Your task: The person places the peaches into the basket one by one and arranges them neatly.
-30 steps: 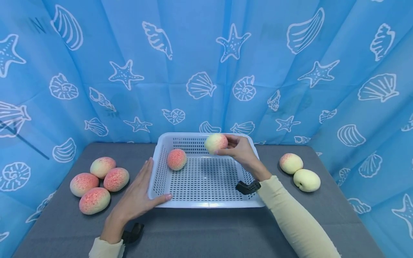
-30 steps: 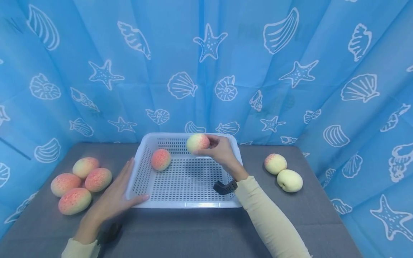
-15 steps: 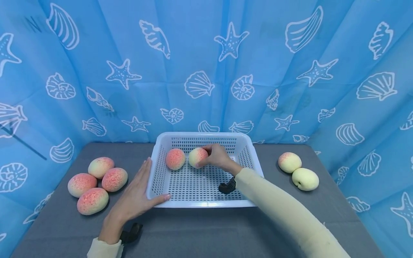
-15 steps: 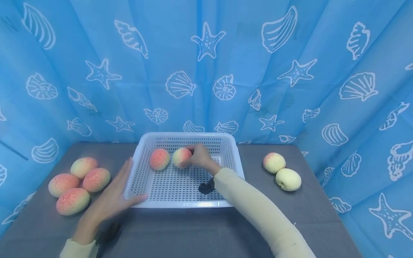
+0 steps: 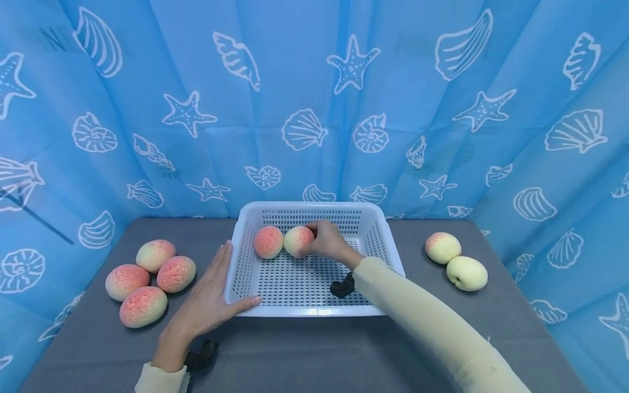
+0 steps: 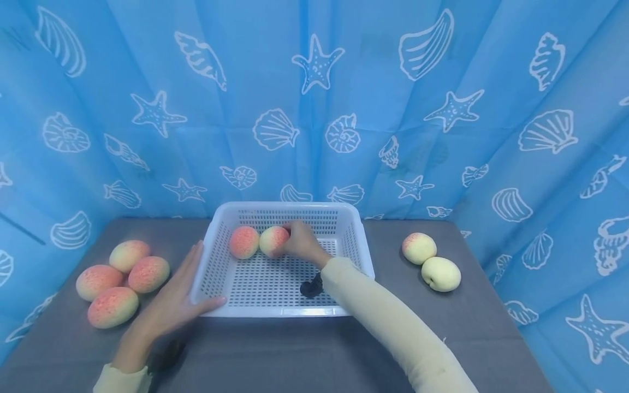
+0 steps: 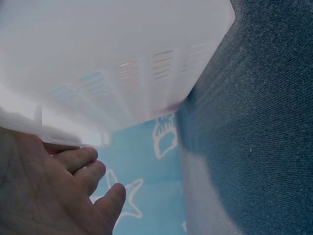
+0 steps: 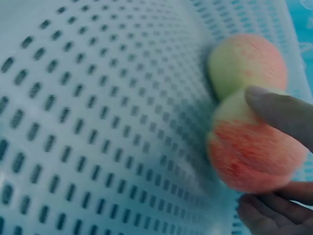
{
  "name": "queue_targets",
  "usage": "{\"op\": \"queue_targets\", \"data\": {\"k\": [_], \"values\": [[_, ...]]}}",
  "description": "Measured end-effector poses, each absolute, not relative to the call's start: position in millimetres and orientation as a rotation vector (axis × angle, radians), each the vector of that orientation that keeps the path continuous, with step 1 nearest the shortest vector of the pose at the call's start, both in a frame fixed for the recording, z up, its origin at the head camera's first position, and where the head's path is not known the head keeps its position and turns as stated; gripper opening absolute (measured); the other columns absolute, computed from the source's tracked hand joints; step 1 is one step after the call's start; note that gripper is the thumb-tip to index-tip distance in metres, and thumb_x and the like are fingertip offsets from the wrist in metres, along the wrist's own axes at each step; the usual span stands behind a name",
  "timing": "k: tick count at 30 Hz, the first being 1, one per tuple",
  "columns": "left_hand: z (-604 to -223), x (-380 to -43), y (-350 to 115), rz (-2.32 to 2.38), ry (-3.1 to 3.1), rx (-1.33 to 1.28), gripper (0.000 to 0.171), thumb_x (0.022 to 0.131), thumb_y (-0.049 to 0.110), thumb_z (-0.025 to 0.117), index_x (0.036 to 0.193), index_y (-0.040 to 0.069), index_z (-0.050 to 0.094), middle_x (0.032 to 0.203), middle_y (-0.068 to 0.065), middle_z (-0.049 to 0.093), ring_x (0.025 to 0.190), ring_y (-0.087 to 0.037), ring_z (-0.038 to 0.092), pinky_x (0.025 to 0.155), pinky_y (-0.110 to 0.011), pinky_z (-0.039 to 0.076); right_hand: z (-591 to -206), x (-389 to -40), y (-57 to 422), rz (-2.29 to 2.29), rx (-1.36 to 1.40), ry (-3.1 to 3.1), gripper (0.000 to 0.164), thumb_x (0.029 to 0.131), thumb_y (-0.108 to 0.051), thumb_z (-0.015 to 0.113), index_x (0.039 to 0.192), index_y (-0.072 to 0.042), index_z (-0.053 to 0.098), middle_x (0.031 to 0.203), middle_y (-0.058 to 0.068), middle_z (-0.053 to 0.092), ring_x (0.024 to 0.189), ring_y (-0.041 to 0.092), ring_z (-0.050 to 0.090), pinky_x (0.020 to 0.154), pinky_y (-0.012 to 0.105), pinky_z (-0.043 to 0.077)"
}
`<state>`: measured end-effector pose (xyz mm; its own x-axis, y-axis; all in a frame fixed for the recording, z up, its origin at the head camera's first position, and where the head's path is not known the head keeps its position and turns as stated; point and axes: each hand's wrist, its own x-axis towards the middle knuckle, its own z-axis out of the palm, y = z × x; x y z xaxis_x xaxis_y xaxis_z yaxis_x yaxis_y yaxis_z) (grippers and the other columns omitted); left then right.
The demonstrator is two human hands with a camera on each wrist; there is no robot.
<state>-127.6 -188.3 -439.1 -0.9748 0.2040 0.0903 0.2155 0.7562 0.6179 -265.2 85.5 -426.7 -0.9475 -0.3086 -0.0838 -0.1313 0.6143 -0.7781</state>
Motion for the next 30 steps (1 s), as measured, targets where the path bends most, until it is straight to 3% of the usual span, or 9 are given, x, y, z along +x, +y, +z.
{"op": "queue_targets", "data": {"k": [6,18,30], "values": [[-439.1,-127.4,-187.2,-1.014,-2.931,-0.350,0.126,0.080,0.066,0.075,0.163,0.022,-0.009,0.170,-0.008,-0.002,0.155,-0.036,0.001,0.114,-0.071,0.017,-423.8,-267.5,96.2,-1.270,-0.307,2.571,0.075,0.068,-0.019,0.095,0.133,-0.001,0.063,0.126,0.012,0.067,0.115,0.029,0.064,0.098,0.044,0.052],[-439.7,-128.9,-187.6,-1.039,-2.930,-0.357,0.127,0.080,0.065,0.076,0.163,0.024,-0.011,0.170,-0.007,-0.003,0.155,-0.035,-0.001,0.114,-0.071,0.015,-427.6,-268.1,88.3,-1.123,-0.407,2.749,0.068,0.070,-0.020,0.096,0.129,-0.004,0.068,0.116,0.008,0.072,0.105,0.021,0.067,0.091,0.037,0.055],[-438.5,-127.1,-186.5,-1.034,-2.937,-0.336,0.126,0.081,0.063,0.076,0.163,0.022,-0.010,0.170,-0.009,-0.002,0.155,-0.037,0.001,0.114,-0.071,0.016,-423.2,-267.9,91.0,-1.152,-0.287,2.709,0.077,0.069,-0.019,0.095,0.136,-0.002,0.062,0.132,0.014,0.065,0.120,0.030,0.062,0.101,0.043,0.051]]}}
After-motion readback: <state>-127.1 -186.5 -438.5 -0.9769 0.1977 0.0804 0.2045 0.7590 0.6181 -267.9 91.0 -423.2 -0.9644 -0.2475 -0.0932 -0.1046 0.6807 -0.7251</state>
